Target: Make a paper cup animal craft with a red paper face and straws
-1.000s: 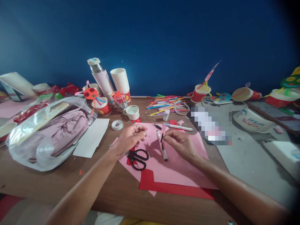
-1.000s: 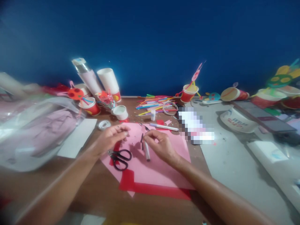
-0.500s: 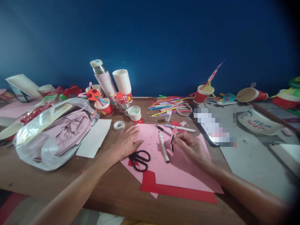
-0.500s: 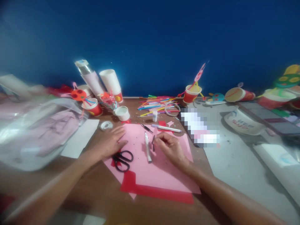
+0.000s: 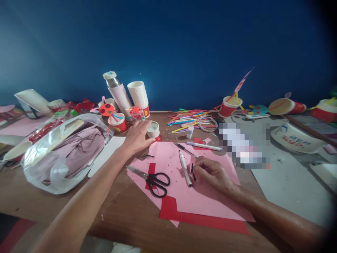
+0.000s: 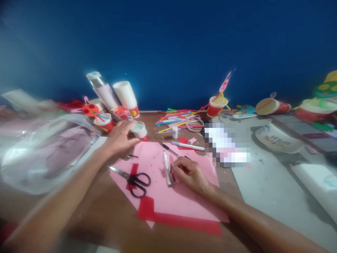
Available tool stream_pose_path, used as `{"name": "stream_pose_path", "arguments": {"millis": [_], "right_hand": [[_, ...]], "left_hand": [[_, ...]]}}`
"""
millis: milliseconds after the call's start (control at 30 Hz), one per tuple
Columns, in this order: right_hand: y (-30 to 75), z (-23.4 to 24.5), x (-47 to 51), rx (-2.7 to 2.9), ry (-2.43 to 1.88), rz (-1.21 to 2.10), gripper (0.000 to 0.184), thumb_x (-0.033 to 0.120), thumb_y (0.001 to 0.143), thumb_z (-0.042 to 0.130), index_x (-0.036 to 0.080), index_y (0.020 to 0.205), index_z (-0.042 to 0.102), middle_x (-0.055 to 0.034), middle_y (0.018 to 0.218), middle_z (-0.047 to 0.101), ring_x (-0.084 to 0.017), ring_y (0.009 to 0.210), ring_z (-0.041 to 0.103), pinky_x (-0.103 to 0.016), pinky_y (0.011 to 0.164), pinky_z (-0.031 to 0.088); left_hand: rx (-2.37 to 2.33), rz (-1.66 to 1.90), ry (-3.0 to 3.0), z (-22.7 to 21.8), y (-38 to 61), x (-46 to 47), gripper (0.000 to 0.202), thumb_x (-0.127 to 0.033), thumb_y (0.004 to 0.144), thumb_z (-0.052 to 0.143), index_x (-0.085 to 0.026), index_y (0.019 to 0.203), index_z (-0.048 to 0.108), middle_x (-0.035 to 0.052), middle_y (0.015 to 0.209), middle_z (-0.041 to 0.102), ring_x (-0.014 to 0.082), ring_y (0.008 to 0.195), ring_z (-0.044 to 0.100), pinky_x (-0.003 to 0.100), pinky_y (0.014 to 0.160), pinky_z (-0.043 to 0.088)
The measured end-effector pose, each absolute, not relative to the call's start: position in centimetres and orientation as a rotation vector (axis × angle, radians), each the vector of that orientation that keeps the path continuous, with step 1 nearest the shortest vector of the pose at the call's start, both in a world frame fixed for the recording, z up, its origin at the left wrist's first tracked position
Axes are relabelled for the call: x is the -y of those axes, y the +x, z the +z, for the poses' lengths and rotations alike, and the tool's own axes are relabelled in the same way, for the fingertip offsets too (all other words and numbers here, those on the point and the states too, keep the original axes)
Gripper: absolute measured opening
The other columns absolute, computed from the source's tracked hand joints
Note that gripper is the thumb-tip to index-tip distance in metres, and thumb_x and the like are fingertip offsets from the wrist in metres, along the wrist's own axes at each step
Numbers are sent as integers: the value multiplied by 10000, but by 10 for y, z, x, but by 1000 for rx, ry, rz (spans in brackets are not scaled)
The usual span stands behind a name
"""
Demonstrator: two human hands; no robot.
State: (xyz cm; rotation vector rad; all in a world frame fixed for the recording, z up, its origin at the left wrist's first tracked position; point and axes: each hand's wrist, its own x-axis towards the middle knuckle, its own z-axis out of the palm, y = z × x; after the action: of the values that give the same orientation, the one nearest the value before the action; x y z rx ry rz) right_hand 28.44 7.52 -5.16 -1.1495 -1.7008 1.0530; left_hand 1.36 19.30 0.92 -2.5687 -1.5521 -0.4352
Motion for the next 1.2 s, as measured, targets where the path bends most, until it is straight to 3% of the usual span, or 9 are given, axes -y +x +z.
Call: {"name": "stream_pose_path", "arguments": {"millis": [100,333,1200], "right_hand": [[284,-51,-75,1693,-1170,1044,186,148,810,473,176,639,540,2,663,569,-115,618,532,-232,573,410],[283,-54,-75,1650,-1174,1040,176,140,805,478,179,640,525,3,674,568,-117,633,532,-231,590,413],[282,-52,-81,1655,-1202,1083,176,125,797,470,182,638,520,5,660,559,-119,622,516,-235,575,400]], "left_hand": [[1505,-163,-2652,20,21,-216,769,-412,700,614,-107,1346,329,169,1354,425,324,1213,379,405,981,324],[1552,206,-2666,31,30,-236,701,-353,755,557,-147,1367,284,168,1342,444,303,1209,435,370,945,368],[1601,156,-2720,30,70,-280,693,-303,762,525,-98,1365,251,194,1403,370,295,1220,438,354,946,376]]}}
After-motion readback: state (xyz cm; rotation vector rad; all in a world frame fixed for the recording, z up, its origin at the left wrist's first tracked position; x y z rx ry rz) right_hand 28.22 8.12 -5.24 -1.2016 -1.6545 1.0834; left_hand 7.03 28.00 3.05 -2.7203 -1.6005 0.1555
